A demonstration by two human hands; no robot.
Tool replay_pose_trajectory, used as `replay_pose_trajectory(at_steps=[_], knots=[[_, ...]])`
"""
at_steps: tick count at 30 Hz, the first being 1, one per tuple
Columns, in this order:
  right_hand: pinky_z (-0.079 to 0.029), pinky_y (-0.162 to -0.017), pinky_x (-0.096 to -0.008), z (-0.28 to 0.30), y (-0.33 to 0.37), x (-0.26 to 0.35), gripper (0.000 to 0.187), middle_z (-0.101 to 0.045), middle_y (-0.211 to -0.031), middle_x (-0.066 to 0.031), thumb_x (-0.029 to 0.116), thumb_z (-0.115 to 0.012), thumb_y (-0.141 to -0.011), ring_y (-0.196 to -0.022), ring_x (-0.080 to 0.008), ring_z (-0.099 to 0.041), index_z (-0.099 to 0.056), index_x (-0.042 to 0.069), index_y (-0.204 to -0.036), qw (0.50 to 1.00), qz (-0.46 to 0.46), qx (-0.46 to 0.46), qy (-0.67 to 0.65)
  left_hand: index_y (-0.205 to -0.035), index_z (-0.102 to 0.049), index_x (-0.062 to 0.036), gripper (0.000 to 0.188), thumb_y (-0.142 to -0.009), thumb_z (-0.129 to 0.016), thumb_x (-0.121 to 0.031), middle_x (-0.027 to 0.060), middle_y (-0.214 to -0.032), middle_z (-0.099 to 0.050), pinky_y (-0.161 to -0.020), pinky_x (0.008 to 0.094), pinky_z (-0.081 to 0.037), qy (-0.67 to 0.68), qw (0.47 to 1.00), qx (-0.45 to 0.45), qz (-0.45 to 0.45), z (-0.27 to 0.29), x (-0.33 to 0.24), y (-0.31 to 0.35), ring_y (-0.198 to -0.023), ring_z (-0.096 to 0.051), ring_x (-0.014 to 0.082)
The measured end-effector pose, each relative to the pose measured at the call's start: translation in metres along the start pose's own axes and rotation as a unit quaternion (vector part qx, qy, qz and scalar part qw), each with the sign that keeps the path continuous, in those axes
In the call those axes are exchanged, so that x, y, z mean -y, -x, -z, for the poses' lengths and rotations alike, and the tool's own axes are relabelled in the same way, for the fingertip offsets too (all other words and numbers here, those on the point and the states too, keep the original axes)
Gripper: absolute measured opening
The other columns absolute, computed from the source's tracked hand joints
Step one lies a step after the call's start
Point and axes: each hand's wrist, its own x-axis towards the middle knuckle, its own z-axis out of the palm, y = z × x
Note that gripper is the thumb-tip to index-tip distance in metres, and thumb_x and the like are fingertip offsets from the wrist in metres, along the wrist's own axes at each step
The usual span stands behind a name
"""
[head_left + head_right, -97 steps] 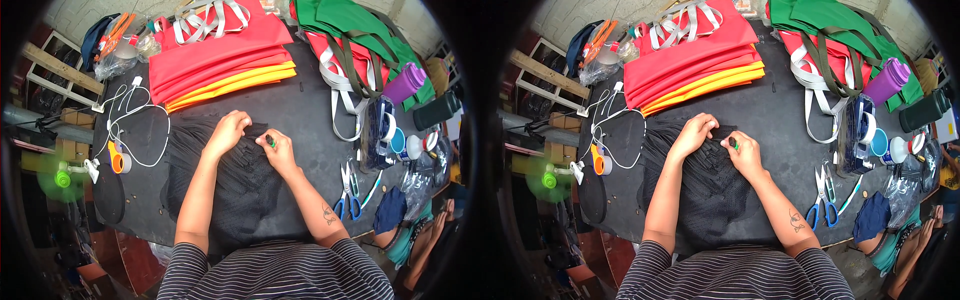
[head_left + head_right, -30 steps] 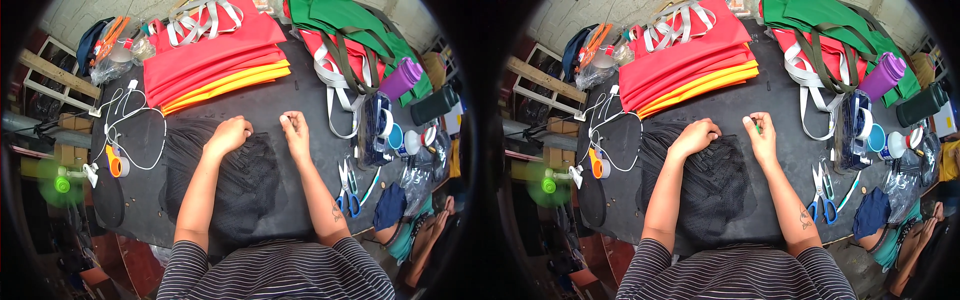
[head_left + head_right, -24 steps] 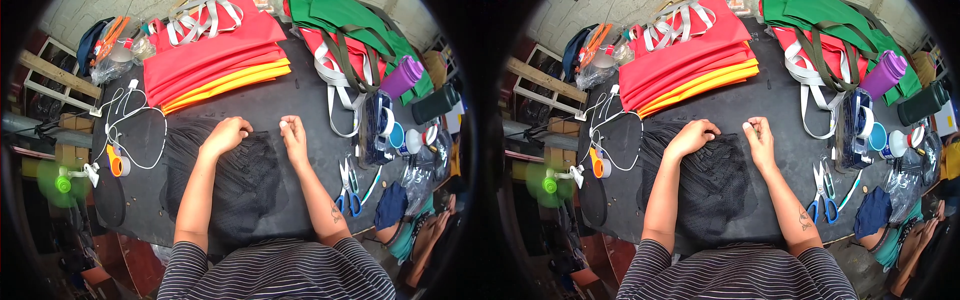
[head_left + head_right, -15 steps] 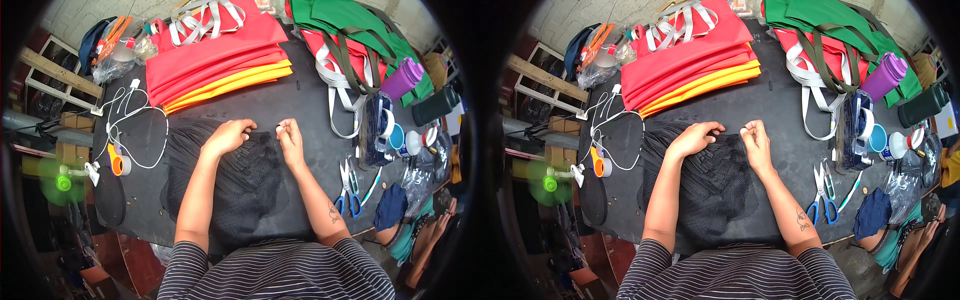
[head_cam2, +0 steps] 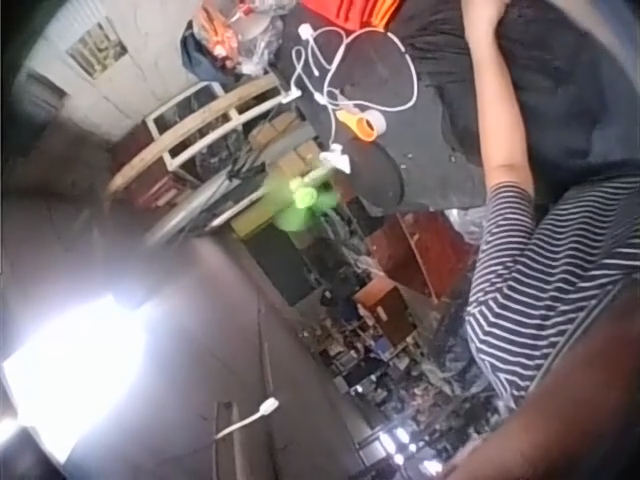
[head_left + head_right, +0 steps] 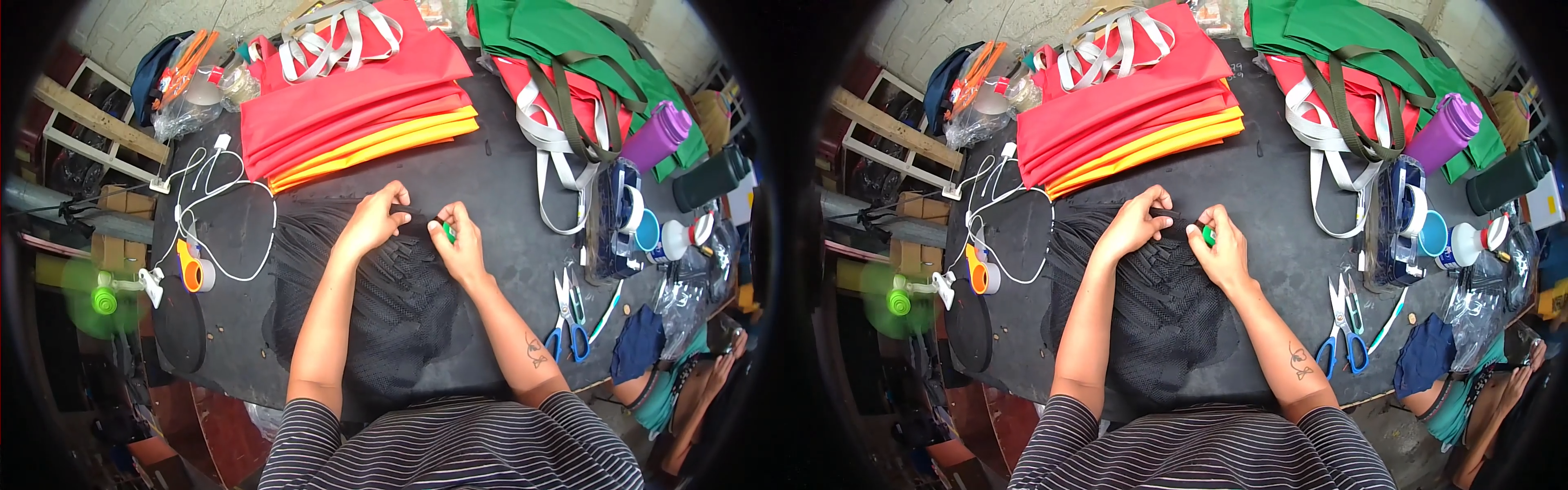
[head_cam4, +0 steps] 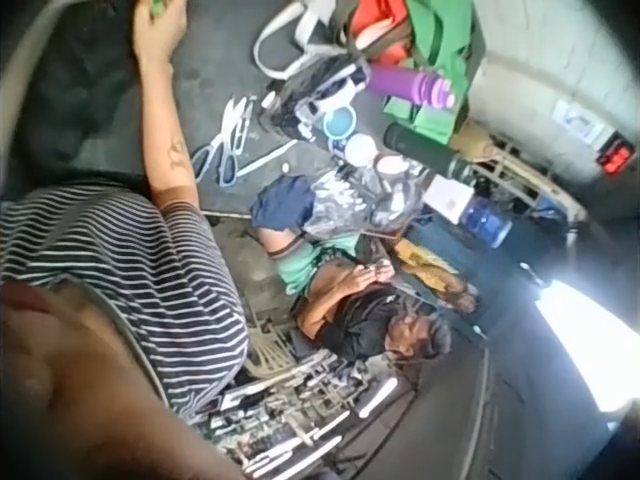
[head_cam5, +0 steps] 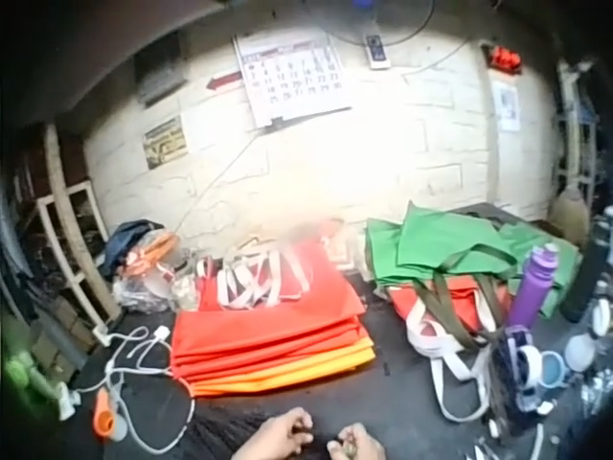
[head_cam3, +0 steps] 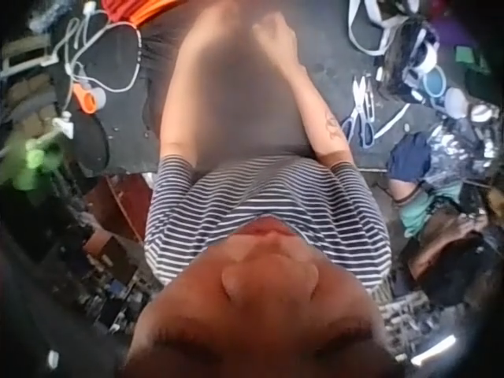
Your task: Singeing the edges of mesh fabric pieces with a lighter to prevent fraying.
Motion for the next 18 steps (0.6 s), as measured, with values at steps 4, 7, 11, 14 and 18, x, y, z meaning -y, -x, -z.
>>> replay_pose_trajectory(at_steps=[4,7,11,14,18], knots=[[-0.051,-0.066,-0.0383,-0.007,-0.007,-0.002,0.034,-0.059,-0.083,-0.0108,0.020,-0.069,-0.079,-0.072,-0.0273,-0.062,-0.047,0.005,-0.100,0.998,0.016,-0.033,0.041,-0.092,-0.054,0.0013,0.018,-0.080,-0.068,-0.001,0.0113,-0.084,-0.065,-0.055,0.0298,-0.049,0.088,0.996,-0.006,0.027,-0.001,0.003,-0.008,-0.060,-0.063,0.0130],[-0.051,-0.066,-0.0399,-0.006,-0.013,0.002,0.038,-0.058,-0.084,-0.0106,0.019,-0.069,-0.076,-0.071,-0.0287,-0.061,-0.046,0.006,-0.103,0.996,-0.006,-0.030,0.082,-0.089,-0.055,0.0023,0.016,-0.081,-0.068,0.003,0.0063,-0.082,-0.061,-0.051,0.0259,-0.048,0.068,0.997,-0.024,0.037,-0.002,0.003,-0.012,-0.056,-0.059,0.0102],[-0.050,-0.065,-0.0415,-0.007,-0.021,0.007,0.040,-0.057,-0.083,-0.0108,0.017,-0.068,-0.075,-0.072,-0.0304,-0.061,-0.044,0.006,-0.105,0.996,-0.002,-0.029,0.084,-0.085,-0.055,0.0025,0.016,-0.080,-0.070,0.003,0.0052,-0.077,-0.060,-0.051,0.0259,-0.048,0.054,0.997,-0.044,0.033,-0.006,0.000,-0.016,-0.055,-0.059,0.0101],[-0.051,-0.066,-0.0431,-0.008,-0.027,0.007,0.041,-0.057,-0.084,-0.0117,0.016,-0.067,-0.075,-0.074,-0.0319,-0.062,-0.044,0.005,-0.107,0.994,0.009,-0.034,0.102,-0.084,-0.055,0.0027,0.016,-0.079,-0.071,0.002,0.0051,-0.076,-0.060,-0.051,0.0261,-0.048,0.049,0.997,-0.054,0.020,-0.008,0.003,-0.019,-0.056,-0.060,0.0101],[-0.050,-0.067,-0.0385,-0.009,-0.029,0.005,0.043,-0.055,-0.082,-0.0089,0.013,-0.066,-0.076,-0.072,-0.0257,-0.060,-0.042,0.005,-0.111,0.994,0.000,-0.021,0.110,-0.083,-0.056,0.0030,0.016,-0.078,-0.071,0.001,0.0079,-0.076,-0.062,-0.052,0.0282,-0.050,0.050,0.997,-0.052,0.020,-0.007,0.004,-0.019,-0.058,-0.062,0.0136]])
